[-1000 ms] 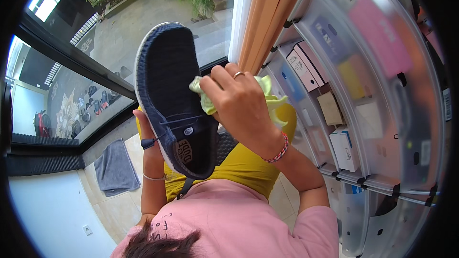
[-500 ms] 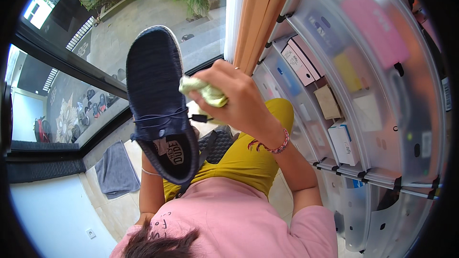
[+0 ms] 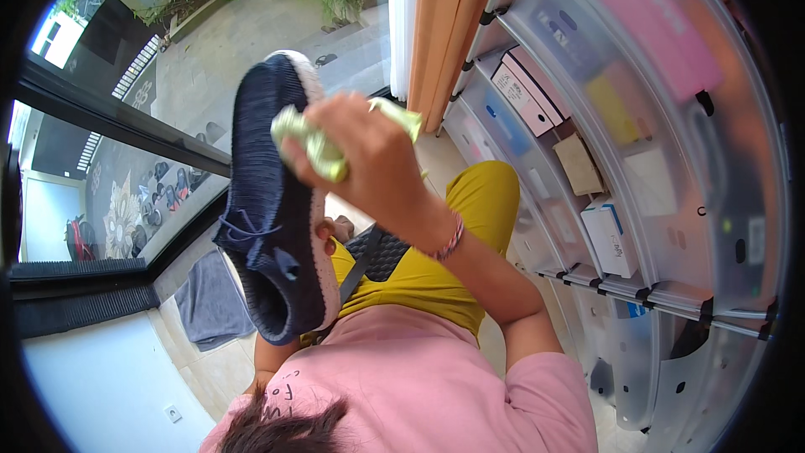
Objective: Cleaning a blue slip-on shoe using a green cloth.
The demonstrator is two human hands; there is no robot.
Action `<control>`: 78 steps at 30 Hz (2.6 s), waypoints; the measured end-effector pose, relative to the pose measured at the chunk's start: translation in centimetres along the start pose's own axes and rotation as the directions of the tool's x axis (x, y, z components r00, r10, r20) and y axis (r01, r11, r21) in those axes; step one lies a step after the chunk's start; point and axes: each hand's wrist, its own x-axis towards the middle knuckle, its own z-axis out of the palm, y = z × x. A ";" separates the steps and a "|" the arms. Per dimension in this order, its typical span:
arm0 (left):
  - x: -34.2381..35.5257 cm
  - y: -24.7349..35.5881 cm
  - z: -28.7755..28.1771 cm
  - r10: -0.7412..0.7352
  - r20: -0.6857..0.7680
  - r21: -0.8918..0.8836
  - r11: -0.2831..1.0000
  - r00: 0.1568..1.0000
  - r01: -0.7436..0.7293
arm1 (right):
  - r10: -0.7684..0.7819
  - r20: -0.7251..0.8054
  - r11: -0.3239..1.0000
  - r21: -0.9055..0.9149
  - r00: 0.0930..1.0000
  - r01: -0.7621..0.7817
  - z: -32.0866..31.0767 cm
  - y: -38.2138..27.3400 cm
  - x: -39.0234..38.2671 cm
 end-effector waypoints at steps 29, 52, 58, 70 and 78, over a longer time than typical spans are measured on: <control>-1.6 0.0 4.1 -0.104 -0.233 0.468 0.859 0.967 0.205 | -0.038 -0.143 0.964 -0.267 0.989 -0.001 -1.9 0.7 2.8; -0.6 1.7 2.4 -0.289 0.178 -0.139 0.939 0.940 0.315 | -0.046 -0.159 0.996 -0.086 0.986 0.033 -2.1 -0.9 1.9; -2.1 0.2 0.3 0.021 -0.255 0.136 0.991 0.967 0.014 | -0.012 -0.098 0.998 -0.060 0.995 0.006 -1.7 -2.0 -0.2; -0.6 1.9 2.2 0.073 -0.353 0.294 0.955 0.933 0.037 | -0.061 0.249 0.986 0.167 0.967 0.019 -1.0 -5.0 -5.3; 0.7 1.0 5.4 0.142 -0.413 0.416 0.908 0.900 0.047 | -0.168 -0.048 0.961 -0.229 0.985 0.152 -1.2 -1.4 1.0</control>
